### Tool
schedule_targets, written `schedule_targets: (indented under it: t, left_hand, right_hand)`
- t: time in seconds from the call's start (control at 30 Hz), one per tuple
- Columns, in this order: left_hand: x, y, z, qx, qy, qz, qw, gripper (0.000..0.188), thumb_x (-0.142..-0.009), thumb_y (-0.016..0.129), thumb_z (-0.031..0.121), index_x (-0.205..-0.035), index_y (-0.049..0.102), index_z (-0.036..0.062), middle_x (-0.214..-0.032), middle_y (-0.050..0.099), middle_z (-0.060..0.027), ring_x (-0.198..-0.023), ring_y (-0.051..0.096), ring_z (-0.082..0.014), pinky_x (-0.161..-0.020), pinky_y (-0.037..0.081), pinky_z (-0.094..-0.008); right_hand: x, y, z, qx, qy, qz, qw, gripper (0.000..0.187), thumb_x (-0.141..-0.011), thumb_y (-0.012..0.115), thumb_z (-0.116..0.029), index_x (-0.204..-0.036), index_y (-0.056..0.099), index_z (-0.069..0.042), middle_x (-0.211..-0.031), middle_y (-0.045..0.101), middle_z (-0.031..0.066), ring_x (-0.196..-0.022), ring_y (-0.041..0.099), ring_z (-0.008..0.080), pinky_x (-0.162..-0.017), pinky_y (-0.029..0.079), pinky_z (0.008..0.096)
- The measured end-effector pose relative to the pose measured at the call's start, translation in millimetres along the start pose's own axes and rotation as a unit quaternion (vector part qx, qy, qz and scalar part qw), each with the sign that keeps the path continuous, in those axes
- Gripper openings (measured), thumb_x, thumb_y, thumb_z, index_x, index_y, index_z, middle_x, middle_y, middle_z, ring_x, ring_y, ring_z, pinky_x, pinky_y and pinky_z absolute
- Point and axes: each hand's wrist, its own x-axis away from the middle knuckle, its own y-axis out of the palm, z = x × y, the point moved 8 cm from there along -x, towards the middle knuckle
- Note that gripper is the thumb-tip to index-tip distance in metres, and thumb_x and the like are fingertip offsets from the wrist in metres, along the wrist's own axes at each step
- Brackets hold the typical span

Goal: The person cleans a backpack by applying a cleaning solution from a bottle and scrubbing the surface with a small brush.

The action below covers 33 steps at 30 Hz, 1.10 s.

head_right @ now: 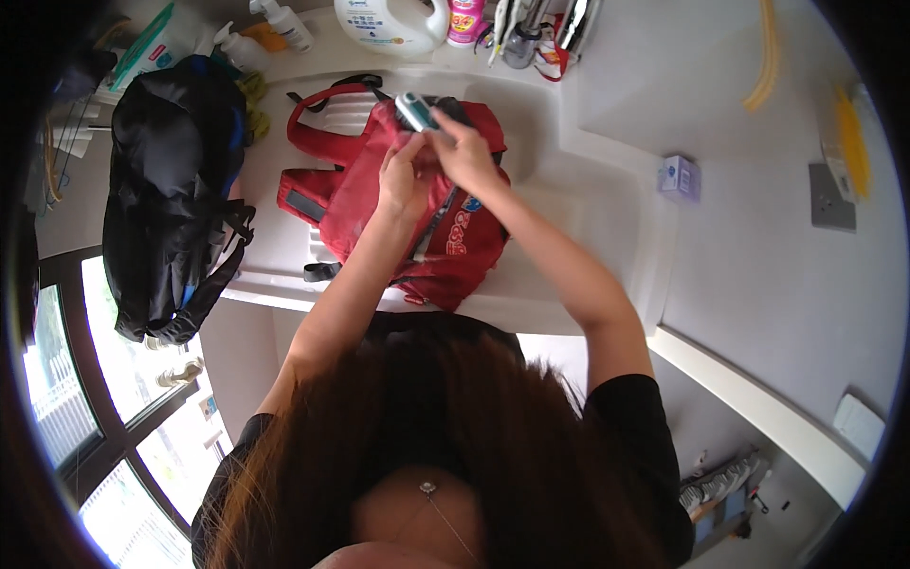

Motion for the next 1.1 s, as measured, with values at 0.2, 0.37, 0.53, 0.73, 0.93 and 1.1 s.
schedule_targets:
  t: [0.2,0.37,0.53,0.73,0.93,1.1]
  left_hand:
    - [-3.9,-10.7,-20.0,-0.066,-0.006,0.117,0.991,0.047,-0.099,0.07,0.03,-0.132,0.056,-0.0001,-0.122,0.067,-0.0136,-0.104,0.068,-0.0251,-0.087,0.058,-0.0374]
    - [-10.5,-1.1,-16.0,-0.079,-0.041,0.181,0.979,0.029,-0.1,0.064,0.022,-0.117,0.063,-0.0016,-0.105,0.069,-0.0092,-0.091,0.067,-0.0236,-0.078,0.057,-0.0379]
    - [-28.3,10.7,-17.0,-0.049,-0.111,0.193,0.974,0.014,-0.096,0.054,0.01,-0.098,0.062,-0.001,-0.086,0.06,-0.0096,-0.069,0.058,-0.0244,-0.059,0.048,-0.0389]
    - [-4.2,-2.8,-13.3,-0.099,-0.006,0.044,0.994,0.021,-0.084,0.058,-0.01,-0.102,0.057,-0.0003,-0.084,0.059,-0.0128,-0.072,0.062,-0.0272,-0.062,0.051,-0.0423]
    - [13.2,4.0,-5.6,-0.158,0.087,0.031,0.983,0.04,-0.088,0.079,0.007,-0.12,0.056,-0.0013,-0.104,0.065,-0.0104,-0.09,0.068,-0.0218,-0.078,0.058,-0.0341]
    - [2.4,-6.2,-0.2,-0.259,0.101,0.13,0.952,0.031,-0.087,0.08,0.009,-0.107,0.06,-0.0032,-0.094,0.067,-0.01,-0.078,0.068,-0.0205,-0.063,0.055,-0.0304]
  right_hand:
    - [4.5,11.0,4.6,0.014,-0.056,0.069,0.996,0.05,-0.099,0.063,-0.035,-0.144,0.059,-0.014,-0.125,0.069,0.0228,-0.113,0.069,0.0286,-0.095,0.052,0.0355]
    - [-6.4,15.6,30.6,-0.051,0.011,0.032,0.998,0.054,-0.098,0.062,-0.039,-0.143,0.058,-0.011,-0.124,0.07,0.0216,-0.11,0.07,0.0319,-0.093,0.052,0.0354]
    - [-14.4,15.2,39.6,-0.138,0.02,0.028,0.99,0.052,-0.099,0.064,-0.036,-0.142,0.059,-0.008,-0.114,0.073,0.0156,-0.1,0.068,0.0189,-0.089,0.051,0.0304]
    - [-0.1,18.6,19.5,-0.344,0.062,-0.024,0.937,0.054,-0.103,0.065,-0.027,-0.148,0.052,-0.001,-0.132,0.062,0.0058,-0.113,0.056,0.0108,-0.098,0.046,0.0269]
    - [-2.8,15.3,19.2,-0.288,0.061,-0.025,0.955,0.054,-0.104,0.063,-0.027,-0.151,0.05,-0.004,-0.131,0.063,0.0057,-0.114,0.057,0.011,-0.099,0.045,0.0268]
    - [-6.3,13.2,28.7,-0.26,0.05,-0.007,0.964,0.052,-0.104,0.062,-0.025,-0.15,0.051,-0.003,-0.128,0.065,0.0067,-0.109,0.058,0.0109,-0.096,0.047,0.0271]
